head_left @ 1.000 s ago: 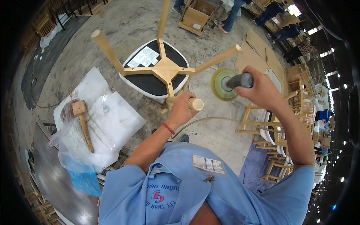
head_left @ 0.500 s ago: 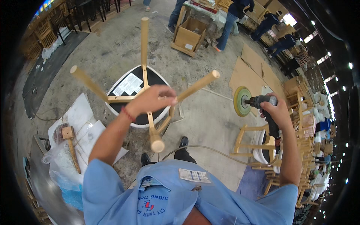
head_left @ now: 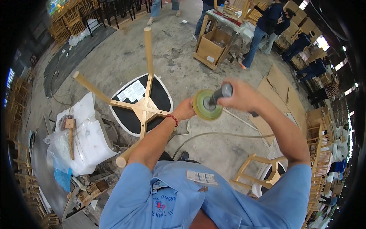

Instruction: The person assembles wooden chairs by attaching white cushioned seats to chair frames, using a power sander to smooth the leg ends, and tapping the legs with a wooden mallet to secure them. The person repeats this process for multiple chairs in a workshop setting.

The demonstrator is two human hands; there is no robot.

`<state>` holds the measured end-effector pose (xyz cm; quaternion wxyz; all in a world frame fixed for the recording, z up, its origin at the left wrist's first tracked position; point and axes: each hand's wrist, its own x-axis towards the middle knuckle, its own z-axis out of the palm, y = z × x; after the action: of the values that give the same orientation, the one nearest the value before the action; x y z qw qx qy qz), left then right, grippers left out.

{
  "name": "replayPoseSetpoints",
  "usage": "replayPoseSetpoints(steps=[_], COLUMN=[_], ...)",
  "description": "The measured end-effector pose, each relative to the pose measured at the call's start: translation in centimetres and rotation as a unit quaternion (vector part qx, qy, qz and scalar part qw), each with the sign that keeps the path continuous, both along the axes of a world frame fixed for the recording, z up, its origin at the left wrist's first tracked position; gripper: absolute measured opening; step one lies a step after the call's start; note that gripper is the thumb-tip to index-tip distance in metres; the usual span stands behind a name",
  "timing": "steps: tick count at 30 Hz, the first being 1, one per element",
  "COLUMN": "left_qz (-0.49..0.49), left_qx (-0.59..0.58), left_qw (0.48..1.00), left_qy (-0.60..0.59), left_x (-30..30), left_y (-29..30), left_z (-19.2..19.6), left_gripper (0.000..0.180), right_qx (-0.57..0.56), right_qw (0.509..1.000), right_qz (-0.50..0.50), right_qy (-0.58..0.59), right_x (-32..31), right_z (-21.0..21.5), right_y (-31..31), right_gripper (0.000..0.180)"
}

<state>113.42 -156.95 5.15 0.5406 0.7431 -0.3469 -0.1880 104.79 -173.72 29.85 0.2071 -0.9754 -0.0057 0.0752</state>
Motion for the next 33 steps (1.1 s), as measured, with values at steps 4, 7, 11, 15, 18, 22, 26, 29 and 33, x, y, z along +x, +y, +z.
replayPoseSetpoints(steps=[4,7,11,15,18,22,26,29,33], left_qz=[0.037,0.037,0.024,0.023,0.027,0.030,0.050,0.011,-0.037], left_qx=[0.038,0.041,0.030,-0.032,0.025,0.020,0.000,-0.036,0.094], left_qw=[0.998,0.998,0.999,0.998,0.998,0.997,0.999,0.998,0.993], left_qy=[0.037,0.030,0.027,0.043,0.051,0.062,-0.002,0.052,0.060], left_x=[-0.7,-0.4,0.5,0.0,-0.5,-0.2,0.0,0.0,0.9], left_y=[-0.6,-0.5,0.1,-0.3,-0.7,-0.1,0.1,0.0,0.4], left_z=[1.3,1.2,0.1,-0.2,1.0,0.7,-0.9,-0.8,1.2], left_gripper=[0.049,0.049,0.050,0.048,0.047,0.048,0.050,0.053,0.057], right_qx=[0.049,0.008,0.056,-0.022,-0.077,-0.061,-0.032,-0.085,-0.091], right_qw=[0.991,0.995,0.990,0.997,0.996,0.998,0.991,0.984,0.994], right_qz=[-0.113,-0.100,-0.067,0.023,-0.022,-0.034,0.079,0.107,0.047], right_qy=[0.043,-0.031,0.107,0.076,-0.035,0.011,0.099,0.114,0.031], right_x=[4.0,4.2,2.0,2.0,4.0,3.6,2.7,3.3,6.1], right_z=[0.6,0.7,2.8,2.0,1.5,3.4,3.3,3.6,2.4], right_y=[-3.5,-5.4,-2.0,0.1,-2.0,-2.9,0.1,2.0,-2.4], right_gripper=[0.052,0.045,0.052,0.055,0.055,0.053,0.047,0.047,0.044])
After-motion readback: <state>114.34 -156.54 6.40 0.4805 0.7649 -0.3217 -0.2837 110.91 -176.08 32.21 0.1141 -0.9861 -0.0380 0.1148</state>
